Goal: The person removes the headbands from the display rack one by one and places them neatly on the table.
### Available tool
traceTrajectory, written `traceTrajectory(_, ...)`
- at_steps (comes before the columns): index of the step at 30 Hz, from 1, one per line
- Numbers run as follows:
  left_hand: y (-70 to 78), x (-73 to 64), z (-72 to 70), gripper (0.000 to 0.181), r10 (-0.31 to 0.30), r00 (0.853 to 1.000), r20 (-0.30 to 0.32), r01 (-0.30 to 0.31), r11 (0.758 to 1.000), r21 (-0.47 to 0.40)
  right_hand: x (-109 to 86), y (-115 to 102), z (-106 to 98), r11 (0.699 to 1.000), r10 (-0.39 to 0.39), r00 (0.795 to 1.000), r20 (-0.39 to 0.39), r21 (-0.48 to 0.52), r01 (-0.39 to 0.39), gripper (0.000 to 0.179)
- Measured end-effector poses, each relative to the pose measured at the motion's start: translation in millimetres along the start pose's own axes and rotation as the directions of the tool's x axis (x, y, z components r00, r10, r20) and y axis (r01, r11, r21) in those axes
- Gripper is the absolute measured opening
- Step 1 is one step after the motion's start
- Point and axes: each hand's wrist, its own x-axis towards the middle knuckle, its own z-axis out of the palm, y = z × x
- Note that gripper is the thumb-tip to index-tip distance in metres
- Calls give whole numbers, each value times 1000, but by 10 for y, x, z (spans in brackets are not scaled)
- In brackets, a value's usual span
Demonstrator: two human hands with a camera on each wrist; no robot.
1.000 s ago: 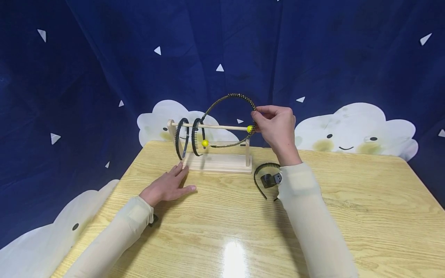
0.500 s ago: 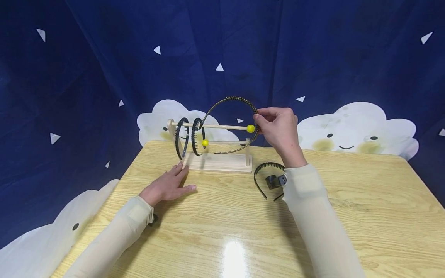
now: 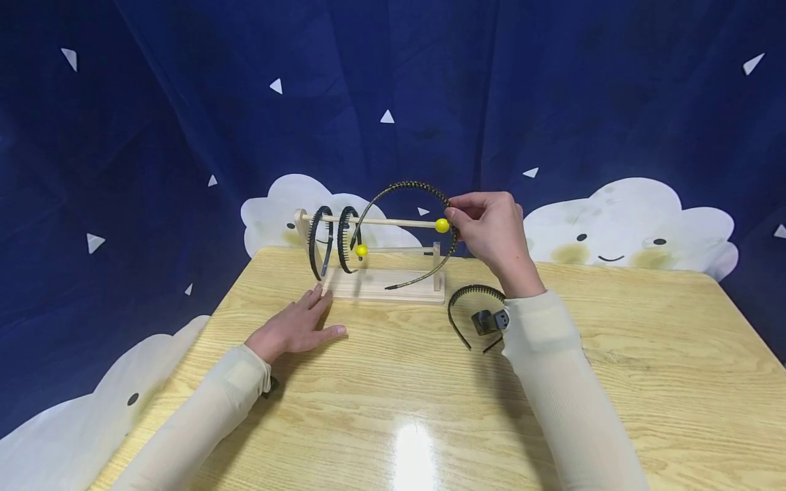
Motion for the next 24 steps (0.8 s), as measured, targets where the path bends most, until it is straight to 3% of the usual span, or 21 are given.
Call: traceTrajectory(24,-17,11,35,97,-2,1000,-18,2,1000,-3,-45,73,98,989,-4,995,97,-145,18,18)
